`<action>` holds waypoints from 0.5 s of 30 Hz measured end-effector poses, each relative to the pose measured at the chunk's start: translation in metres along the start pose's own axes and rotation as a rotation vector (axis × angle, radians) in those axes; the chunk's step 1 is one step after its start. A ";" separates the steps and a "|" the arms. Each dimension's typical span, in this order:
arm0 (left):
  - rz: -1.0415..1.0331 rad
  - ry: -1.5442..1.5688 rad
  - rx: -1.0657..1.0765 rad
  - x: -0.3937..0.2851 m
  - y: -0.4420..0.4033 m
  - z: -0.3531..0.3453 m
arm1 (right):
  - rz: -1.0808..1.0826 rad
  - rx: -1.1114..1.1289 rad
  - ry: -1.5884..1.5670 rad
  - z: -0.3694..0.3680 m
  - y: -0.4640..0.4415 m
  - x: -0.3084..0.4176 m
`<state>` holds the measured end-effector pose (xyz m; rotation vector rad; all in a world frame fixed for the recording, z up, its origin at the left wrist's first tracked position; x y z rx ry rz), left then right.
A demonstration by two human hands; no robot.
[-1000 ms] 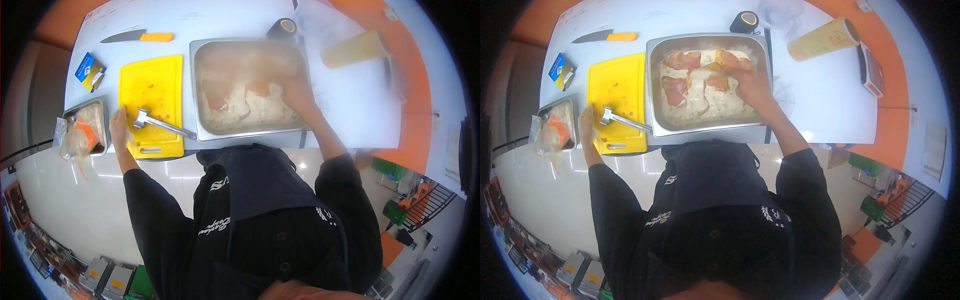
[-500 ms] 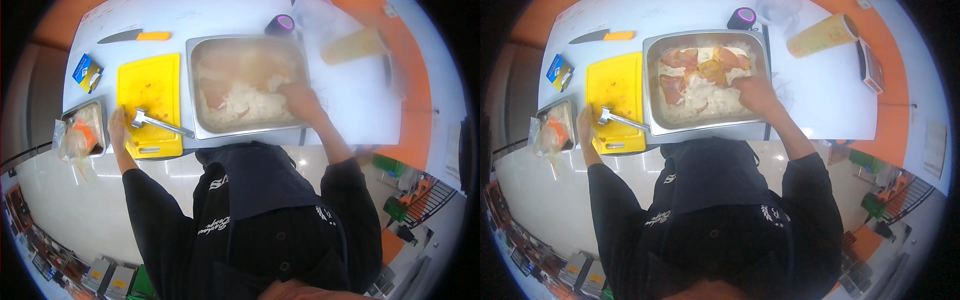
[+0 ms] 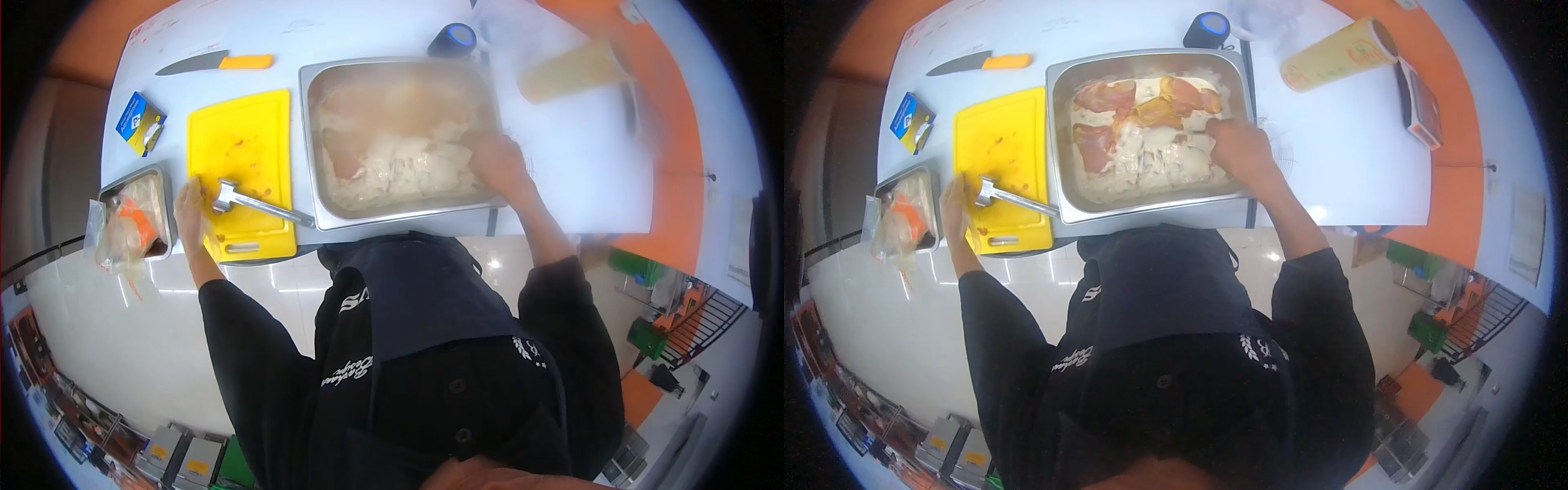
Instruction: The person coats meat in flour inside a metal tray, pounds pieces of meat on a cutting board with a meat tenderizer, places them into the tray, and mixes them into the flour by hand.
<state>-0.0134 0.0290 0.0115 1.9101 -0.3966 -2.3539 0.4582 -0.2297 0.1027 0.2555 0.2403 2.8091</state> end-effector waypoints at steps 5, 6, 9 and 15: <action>-0.040 0.055 0.103 0.016 -0.015 0.004 | -0.093 0.139 0.056 0.003 -0.001 0.005; -0.040 0.063 0.100 0.018 -0.015 0.004 | -0.114 0.115 0.020 0.005 -0.002 0.004; -0.045 -0.039 0.067 0.016 -0.012 0.011 | -0.097 0.087 -0.043 0.000 -0.005 0.007; -0.023 -0.050 0.026 0.017 -0.015 0.007 | -0.092 0.058 0.027 -0.004 -0.017 0.010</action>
Point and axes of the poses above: each hand's wrist, its own y-axis away from the middle knuckle, its own z-axis out of the back of the hand, x = y × z, the point moved 6 cm from there along -y, towards the middle knuckle
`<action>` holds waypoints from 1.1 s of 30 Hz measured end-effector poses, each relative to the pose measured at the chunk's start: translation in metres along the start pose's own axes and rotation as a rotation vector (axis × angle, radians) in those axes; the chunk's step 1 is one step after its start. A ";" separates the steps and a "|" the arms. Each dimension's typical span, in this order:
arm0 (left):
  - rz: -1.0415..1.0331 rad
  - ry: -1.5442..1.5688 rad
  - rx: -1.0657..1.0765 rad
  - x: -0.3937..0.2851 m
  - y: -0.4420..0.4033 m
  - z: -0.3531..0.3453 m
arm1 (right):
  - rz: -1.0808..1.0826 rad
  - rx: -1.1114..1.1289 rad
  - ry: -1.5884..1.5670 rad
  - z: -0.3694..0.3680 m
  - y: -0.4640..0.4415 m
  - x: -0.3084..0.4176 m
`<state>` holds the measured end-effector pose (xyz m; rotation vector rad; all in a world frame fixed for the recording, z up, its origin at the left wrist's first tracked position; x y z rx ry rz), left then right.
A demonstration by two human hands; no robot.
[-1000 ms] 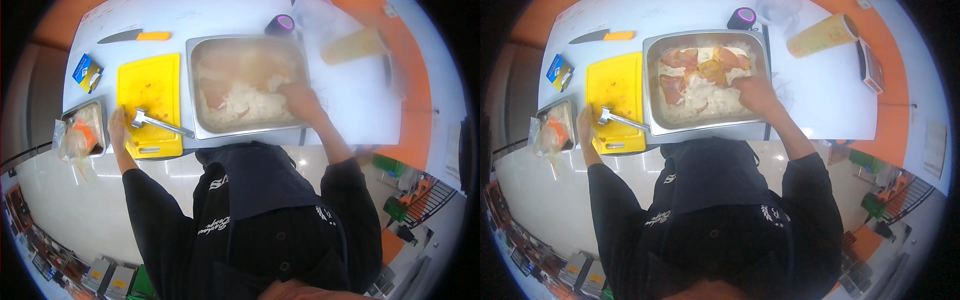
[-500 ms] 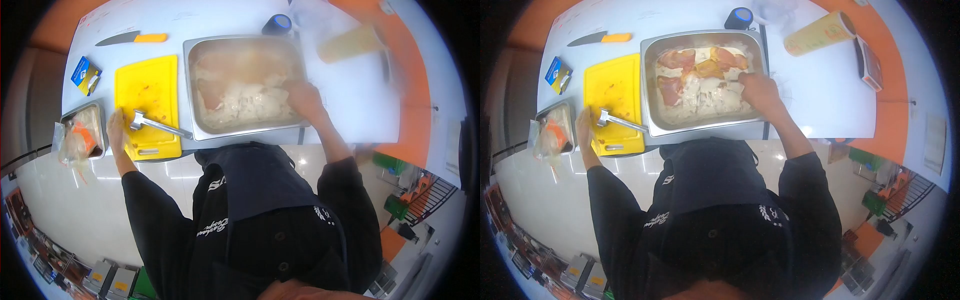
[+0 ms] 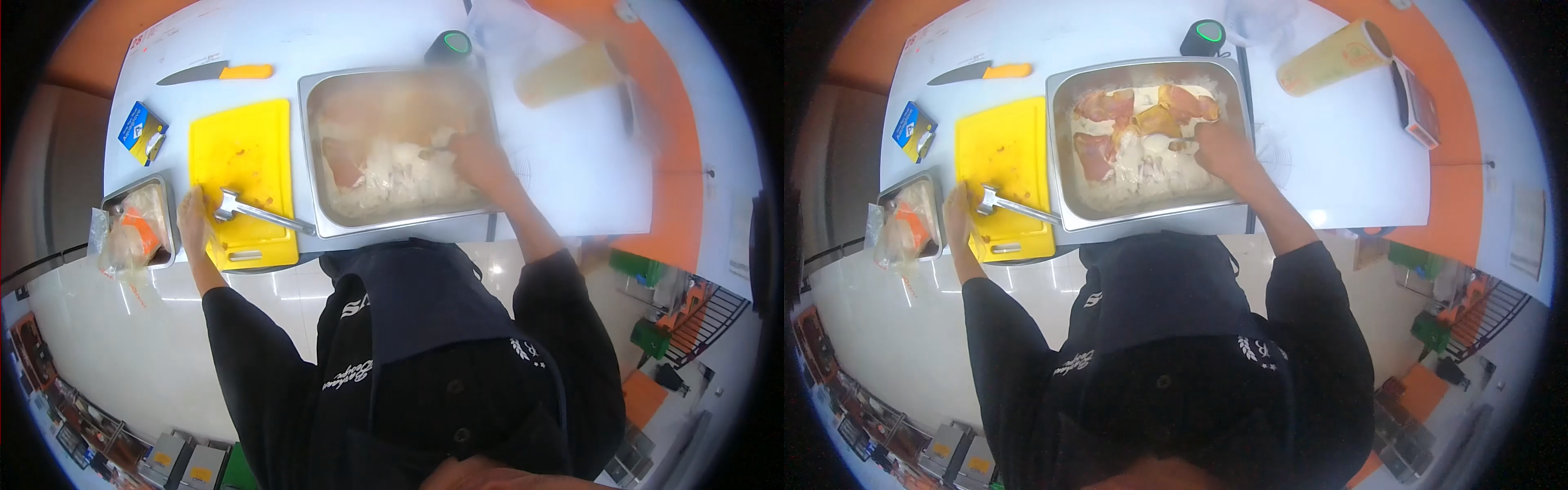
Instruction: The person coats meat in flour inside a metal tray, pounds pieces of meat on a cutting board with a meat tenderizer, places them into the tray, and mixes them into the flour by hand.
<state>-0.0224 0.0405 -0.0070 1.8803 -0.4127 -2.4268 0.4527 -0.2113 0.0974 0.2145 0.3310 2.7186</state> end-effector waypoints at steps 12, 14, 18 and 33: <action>0.017 0.166 0.053 0.010 -0.001 0.001 | 0.137 -0.401 -0.291 0.001 -0.055 0.010; 0.009 0.164 0.025 0.007 -0.001 0.001 | 0.111 -0.328 -0.256 -0.019 -0.073 -0.004; 0.006 0.089 0.008 0.006 -0.003 0.004 | 0.107 -0.132 -0.450 -0.031 -0.104 -0.025; 0.017 0.086 0.046 -0.001 0.000 -0.003 | 0.230 -0.188 -0.294 -0.008 -0.026 0.009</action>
Point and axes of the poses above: each hand's wrist, its own y-axis away from the middle knuckle, its own z-axis out of the back of the hand, x = y × z, the point moved 6 cm from there along -y, towards the middle knuckle
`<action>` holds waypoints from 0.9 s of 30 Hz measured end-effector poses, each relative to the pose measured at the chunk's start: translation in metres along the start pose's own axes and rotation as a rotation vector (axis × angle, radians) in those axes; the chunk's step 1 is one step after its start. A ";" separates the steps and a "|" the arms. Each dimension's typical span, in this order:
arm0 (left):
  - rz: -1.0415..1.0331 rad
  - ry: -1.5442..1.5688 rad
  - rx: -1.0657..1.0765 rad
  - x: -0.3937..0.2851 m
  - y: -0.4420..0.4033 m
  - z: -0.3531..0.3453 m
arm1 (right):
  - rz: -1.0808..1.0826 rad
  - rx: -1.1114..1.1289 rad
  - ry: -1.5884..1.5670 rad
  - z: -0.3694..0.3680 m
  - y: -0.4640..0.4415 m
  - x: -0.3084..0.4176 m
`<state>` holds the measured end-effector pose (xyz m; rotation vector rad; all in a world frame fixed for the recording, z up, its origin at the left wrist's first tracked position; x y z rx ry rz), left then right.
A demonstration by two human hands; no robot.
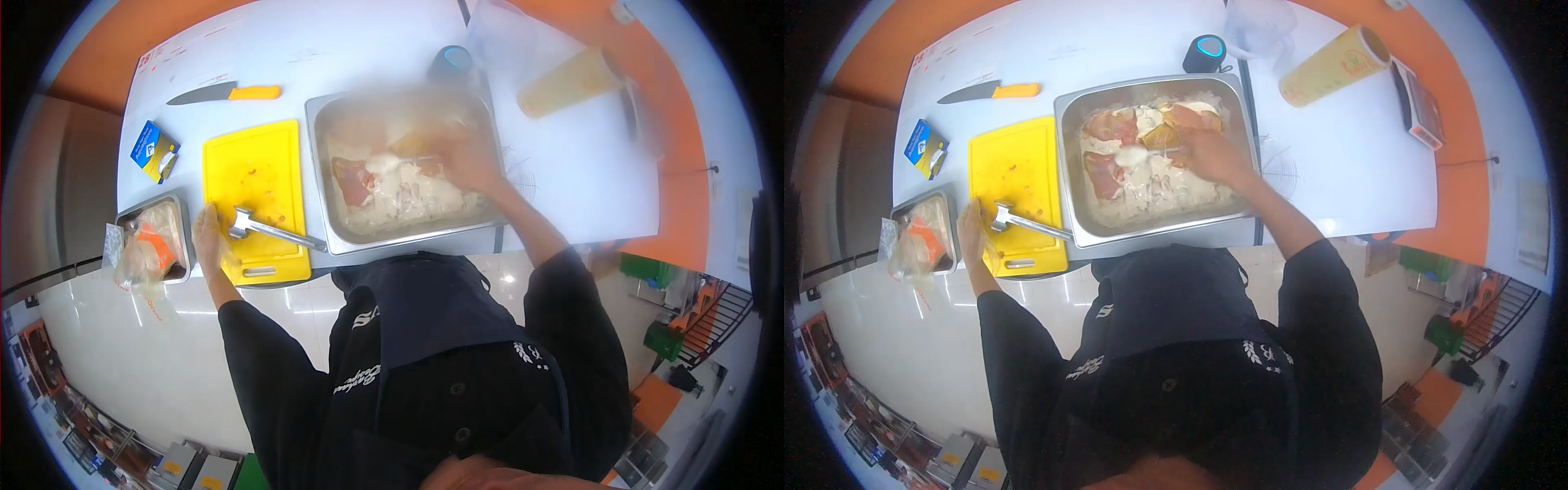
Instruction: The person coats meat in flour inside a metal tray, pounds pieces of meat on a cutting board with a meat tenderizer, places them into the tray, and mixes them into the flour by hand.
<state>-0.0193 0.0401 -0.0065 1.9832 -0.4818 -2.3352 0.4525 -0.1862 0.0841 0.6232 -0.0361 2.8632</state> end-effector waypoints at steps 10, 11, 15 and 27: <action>0.003 -0.042 -0.040 0.000 -0.001 0.004 | -0.169 0.174 0.085 -0.010 0.012 0.013; 0.000 -0.068 -0.037 -0.001 0.000 0.004 | -0.205 0.132 0.068 -0.006 0.011 0.014; 0.006 -0.037 -0.027 0.002 0.002 0.007 | -0.069 0.100 0.079 -0.007 0.014 0.020; -0.031 0.043 0.002 0.007 -0.001 0.006 | -0.092 0.211 0.185 -0.013 0.008 0.034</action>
Point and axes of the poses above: each hand's wrist, its own y-axis away from the middle knuckle, its own z-axis out of the back of the hand, x = y × z, the point moved 6 cm from there along -y, towards the middle knuckle
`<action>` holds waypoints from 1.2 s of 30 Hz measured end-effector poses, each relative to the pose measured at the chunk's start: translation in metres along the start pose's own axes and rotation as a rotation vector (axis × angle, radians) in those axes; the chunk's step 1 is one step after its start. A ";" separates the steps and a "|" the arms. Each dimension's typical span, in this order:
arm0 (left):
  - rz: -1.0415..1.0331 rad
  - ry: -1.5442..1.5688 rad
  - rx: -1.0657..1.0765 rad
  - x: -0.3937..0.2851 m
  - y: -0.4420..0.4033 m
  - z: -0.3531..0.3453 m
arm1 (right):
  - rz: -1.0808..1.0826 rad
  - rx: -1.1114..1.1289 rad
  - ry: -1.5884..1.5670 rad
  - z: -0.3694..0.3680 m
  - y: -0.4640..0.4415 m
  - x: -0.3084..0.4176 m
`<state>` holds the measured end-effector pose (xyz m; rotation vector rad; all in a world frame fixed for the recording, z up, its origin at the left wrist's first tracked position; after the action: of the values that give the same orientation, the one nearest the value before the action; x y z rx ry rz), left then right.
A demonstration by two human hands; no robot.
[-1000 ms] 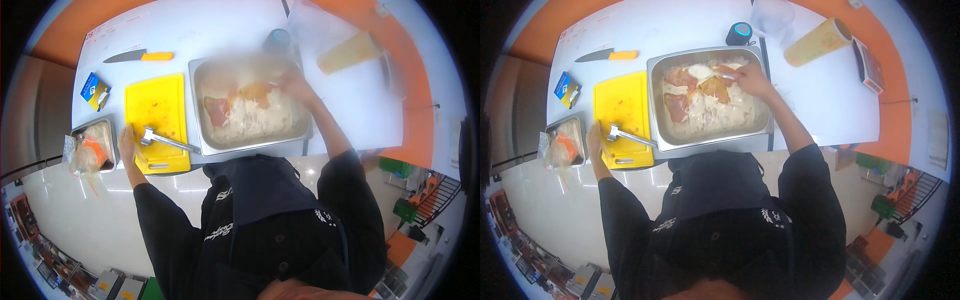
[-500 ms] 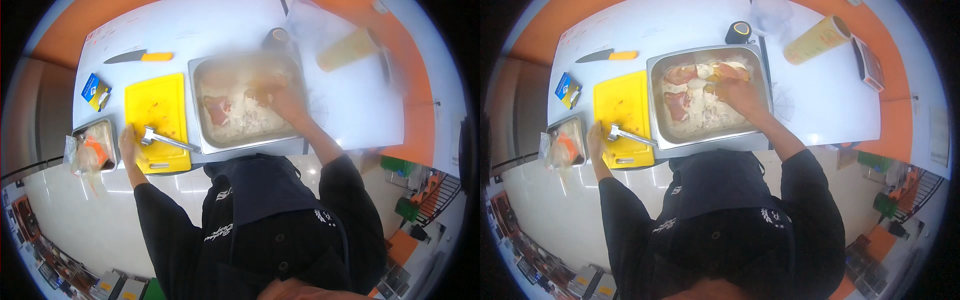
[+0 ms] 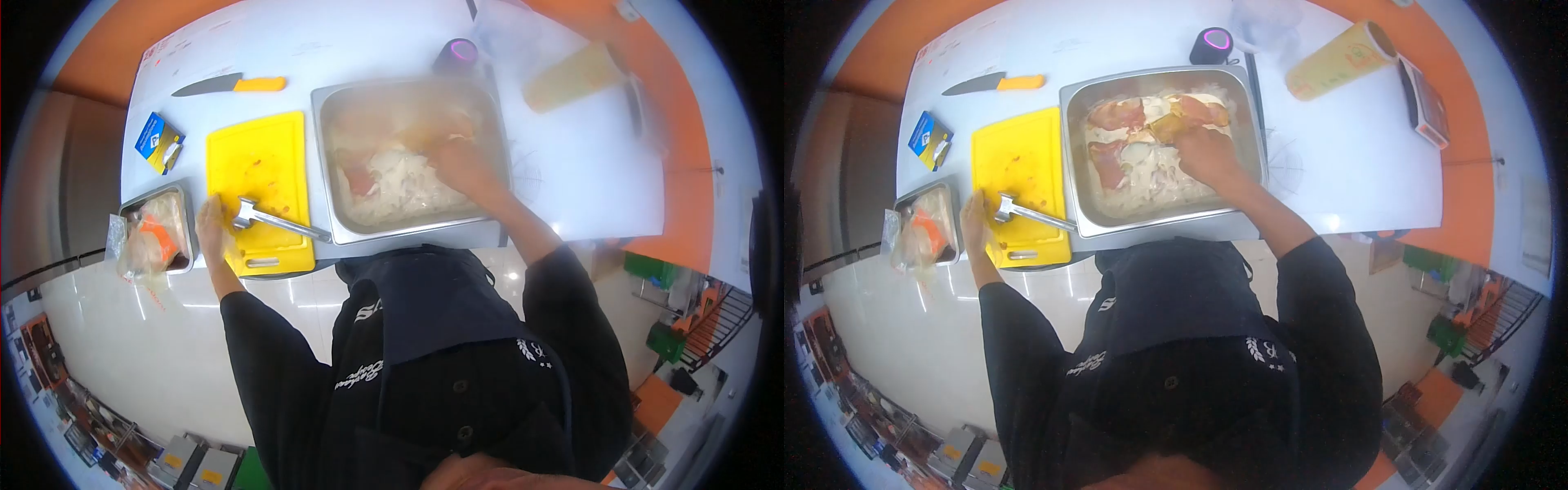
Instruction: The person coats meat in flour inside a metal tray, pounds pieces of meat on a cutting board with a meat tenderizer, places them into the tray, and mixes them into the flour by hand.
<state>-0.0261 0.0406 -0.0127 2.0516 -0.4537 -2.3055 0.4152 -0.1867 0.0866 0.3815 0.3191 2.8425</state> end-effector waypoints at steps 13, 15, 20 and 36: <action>0.013 0.030 -0.023 -0.005 0.005 -0.006 | 0.134 0.127 0.001 -0.019 -0.003 0.060; 0.013 0.061 0.003 -0.003 0.002 -0.006 | 0.135 0.126 0.015 -0.019 -0.008 0.060; 0.052 0.001 -0.033 -0.002 0.003 -0.002 | 0.110 0.218 0.007 -0.030 -0.018 0.066; 0.023 0.015 -0.045 -0.004 0.004 -0.003 | 0.146 0.398 -0.607 -0.052 -0.006 0.017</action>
<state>-0.0235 0.0370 -0.0084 2.0319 -0.4187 -2.2643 0.3862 -0.1856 0.0398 1.3490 0.7428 2.6081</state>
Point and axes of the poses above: each hand's wrist, its own y-axis away from the middle knuckle, its own z-axis out of the back of the hand, x = y × z, the point moved 6 cm from there along -y, towards the middle knuckle
